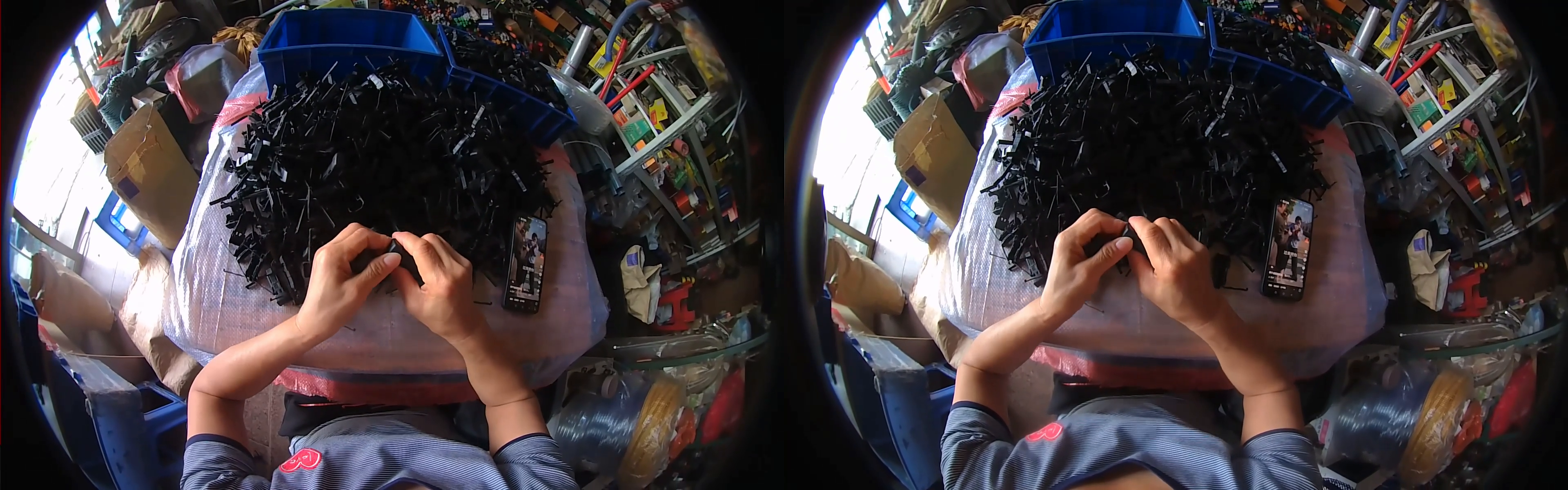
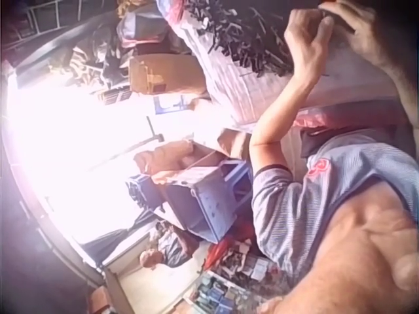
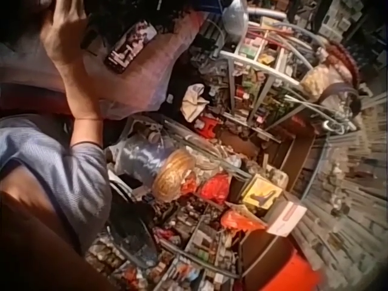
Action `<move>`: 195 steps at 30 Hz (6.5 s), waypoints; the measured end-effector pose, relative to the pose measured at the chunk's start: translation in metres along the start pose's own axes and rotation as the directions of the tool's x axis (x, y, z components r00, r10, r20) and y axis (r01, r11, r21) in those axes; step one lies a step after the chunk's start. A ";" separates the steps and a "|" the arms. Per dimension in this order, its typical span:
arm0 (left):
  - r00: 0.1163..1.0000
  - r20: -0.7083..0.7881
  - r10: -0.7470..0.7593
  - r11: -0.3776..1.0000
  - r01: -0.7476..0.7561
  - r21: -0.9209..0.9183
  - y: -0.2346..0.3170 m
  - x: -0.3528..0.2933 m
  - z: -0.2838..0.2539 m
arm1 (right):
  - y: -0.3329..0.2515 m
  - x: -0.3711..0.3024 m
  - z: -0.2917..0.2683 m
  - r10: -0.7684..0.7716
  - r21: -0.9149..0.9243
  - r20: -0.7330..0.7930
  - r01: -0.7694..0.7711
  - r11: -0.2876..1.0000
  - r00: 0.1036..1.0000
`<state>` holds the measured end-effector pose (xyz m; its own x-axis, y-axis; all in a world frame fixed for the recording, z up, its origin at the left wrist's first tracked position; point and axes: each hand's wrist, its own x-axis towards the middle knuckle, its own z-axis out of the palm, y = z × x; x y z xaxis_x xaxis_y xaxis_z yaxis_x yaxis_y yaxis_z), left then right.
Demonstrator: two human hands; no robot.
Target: Sorting small black plastic components from a large pile into two separate blue bins on a cluttered workbench.
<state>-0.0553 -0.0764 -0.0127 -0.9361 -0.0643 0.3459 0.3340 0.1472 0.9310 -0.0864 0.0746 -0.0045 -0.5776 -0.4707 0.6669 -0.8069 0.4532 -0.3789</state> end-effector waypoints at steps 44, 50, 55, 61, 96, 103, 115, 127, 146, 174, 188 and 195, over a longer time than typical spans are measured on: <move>0.920 0.322 -0.221 0.938 0.291 -0.187 0.008 0.005 -0.007 | 0.003 0.003 -0.003 0.039 0.359 -0.144 0.015 0.933 0.989; 0.957 0.257 -0.132 0.970 0.177 -0.163 0.012 0.000 -0.003 | 0.001 -0.001 -0.004 0.236 0.428 -0.267 -0.104 0.897 0.934; 0.945 0.195 -0.261 0.929 0.301 -0.214 0.018 0.001 -0.002 | 0.002 -0.003 0.001 0.308 0.566 -0.249 -0.120 0.815 0.918; 0.889 0.192 -0.415 0.829 0.457 -0.324 0.009 0.006 -0.007 | -0.003 -0.004 0.002 0.321 0.607 -0.234 -0.120 0.785 0.918; 0.903 0.056 0.426 0.874 -0.427 0.233 0.015 -0.002 -0.010 | 0.017 -0.011 0.005 0.236 0.852 0.517 -0.468 -0.235 0.823; 0.913 0.072 -0.401 0.817 0.392 -0.423 0.011 0.010 -0.021 | -0.006 0.006 -0.009 -0.134 0.140 -0.013 0.135 0.981 0.991; 0.998 0.014 0.054 0.996 -0.054 0.075 0.012 -0.006 0.002 | -0.008 -0.001 -0.001 -0.091 -0.056 -0.049 0.088 0.995 0.995; 0.968 0.068 -0.241 0.433 0.170 -0.885 -0.005 0.030 -0.054 | 0.056 0.068 0.048 -0.021 0.039 0.111 0.017 0.999 0.994; 0.832 0.153 0.534 0.717 -0.541 0.439 0.009 0.012 -0.012 | 0.017 0.014 -0.016 0.270 0.319 0.082 -0.281 0.905 0.959; 0.879 0.017 0.477 0.848 -0.465 0.255 0.011 0.002 -0.007 | 0.016 0.004 -0.008 0.301 0.828 0.452 -0.520 0.208 0.840; 0.991 -0.082 -0.106 0.984 0.093 -0.154 0.009 0.013 -0.023 | 0.003 0.013 -0.021 -0.022 0.337 0.228 -0.057 0.940 0.973; 0.962 -0.013 -0.273 0.932 0.261 -0.250 0.004 0.008 -0.009 | 0.000 0.005 -0.002 -0.194 -0.016 0.044 0.195 0.981 0.980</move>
<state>-0.0606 -0.0851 -0.0050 -0.9902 -0.1146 0.0802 0.0946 -0.1264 0.9875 -0.0888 0.0737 0.0008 -0.4146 -0.5825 0.6992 -0.9021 0.3644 -0.2313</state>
